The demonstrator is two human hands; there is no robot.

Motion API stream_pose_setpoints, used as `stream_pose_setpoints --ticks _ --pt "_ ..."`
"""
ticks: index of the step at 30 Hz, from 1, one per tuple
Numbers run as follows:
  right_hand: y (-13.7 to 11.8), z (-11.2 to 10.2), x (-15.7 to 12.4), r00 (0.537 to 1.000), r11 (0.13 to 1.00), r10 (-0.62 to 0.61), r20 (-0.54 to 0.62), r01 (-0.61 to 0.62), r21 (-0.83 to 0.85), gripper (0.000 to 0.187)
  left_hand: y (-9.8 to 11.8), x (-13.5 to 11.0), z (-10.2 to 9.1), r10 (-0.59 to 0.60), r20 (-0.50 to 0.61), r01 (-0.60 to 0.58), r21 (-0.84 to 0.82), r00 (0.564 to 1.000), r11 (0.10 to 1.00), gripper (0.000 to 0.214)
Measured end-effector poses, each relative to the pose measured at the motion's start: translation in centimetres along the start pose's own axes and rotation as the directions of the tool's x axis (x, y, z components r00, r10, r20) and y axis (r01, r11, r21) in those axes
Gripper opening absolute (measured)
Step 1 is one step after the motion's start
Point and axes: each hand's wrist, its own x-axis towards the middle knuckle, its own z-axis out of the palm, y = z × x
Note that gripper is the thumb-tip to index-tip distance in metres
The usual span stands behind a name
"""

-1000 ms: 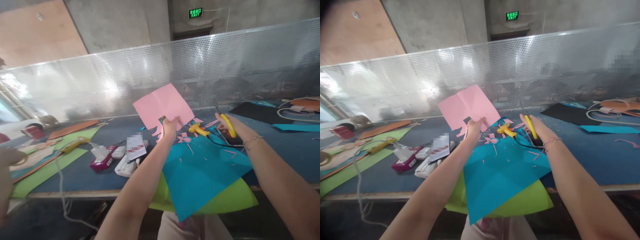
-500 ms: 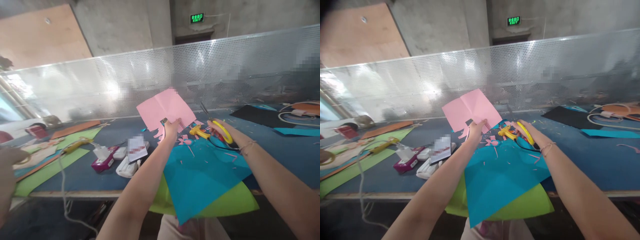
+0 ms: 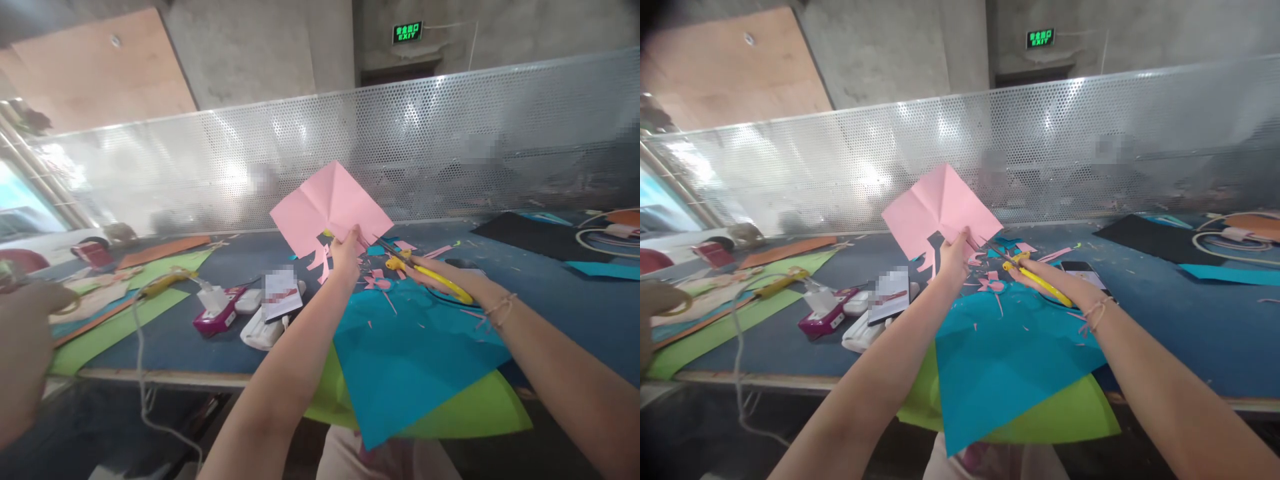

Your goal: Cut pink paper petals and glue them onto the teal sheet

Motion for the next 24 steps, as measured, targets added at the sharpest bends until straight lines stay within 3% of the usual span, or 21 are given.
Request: stream_pose_setpoints --ticks 2,6,8,14,24 --pt "-1.1 0.3 0.0 0.996 0.999 0.036 0.082 -0.039 0.035 0.018 0.1 -0.4 0.3 -0.028 0.002 0.028 -0.002 1.000 1.000 0.033" --pt "-2.6 0.9 -0.7 0.993 0.997 0.068 0.101 -0.070 0.018 0.013 -0.2 -0.6 0.7 -0.008 0.053 0.007 0.013 0.999 1.000 0.031" --pt "-2.9 1.4 -1.2 0.996 0.997 0.081 0.031 -0.081 -0.021 0.015 -0.4 -0.5 0.7 0.008 0.071 -0.010 0.021 0.997 1.000 0.032" --pt "-3.5 2.6 -1.9 0.972 0.959 0.234 0.021 -0.227 -0.172 0.020 -0.9 -0.2 0.5 0.041 0.056 -0.044 0.047 0.998 0.998 0.033" --pt "-3.3 2.4 -1.6 0.963 0.954 0.242 0.119 -0.214 -0.210 0.033 -0.8 -0.5 0.8 0.027 0.071 -0.029 0.031 0.997 0.999 0.029"
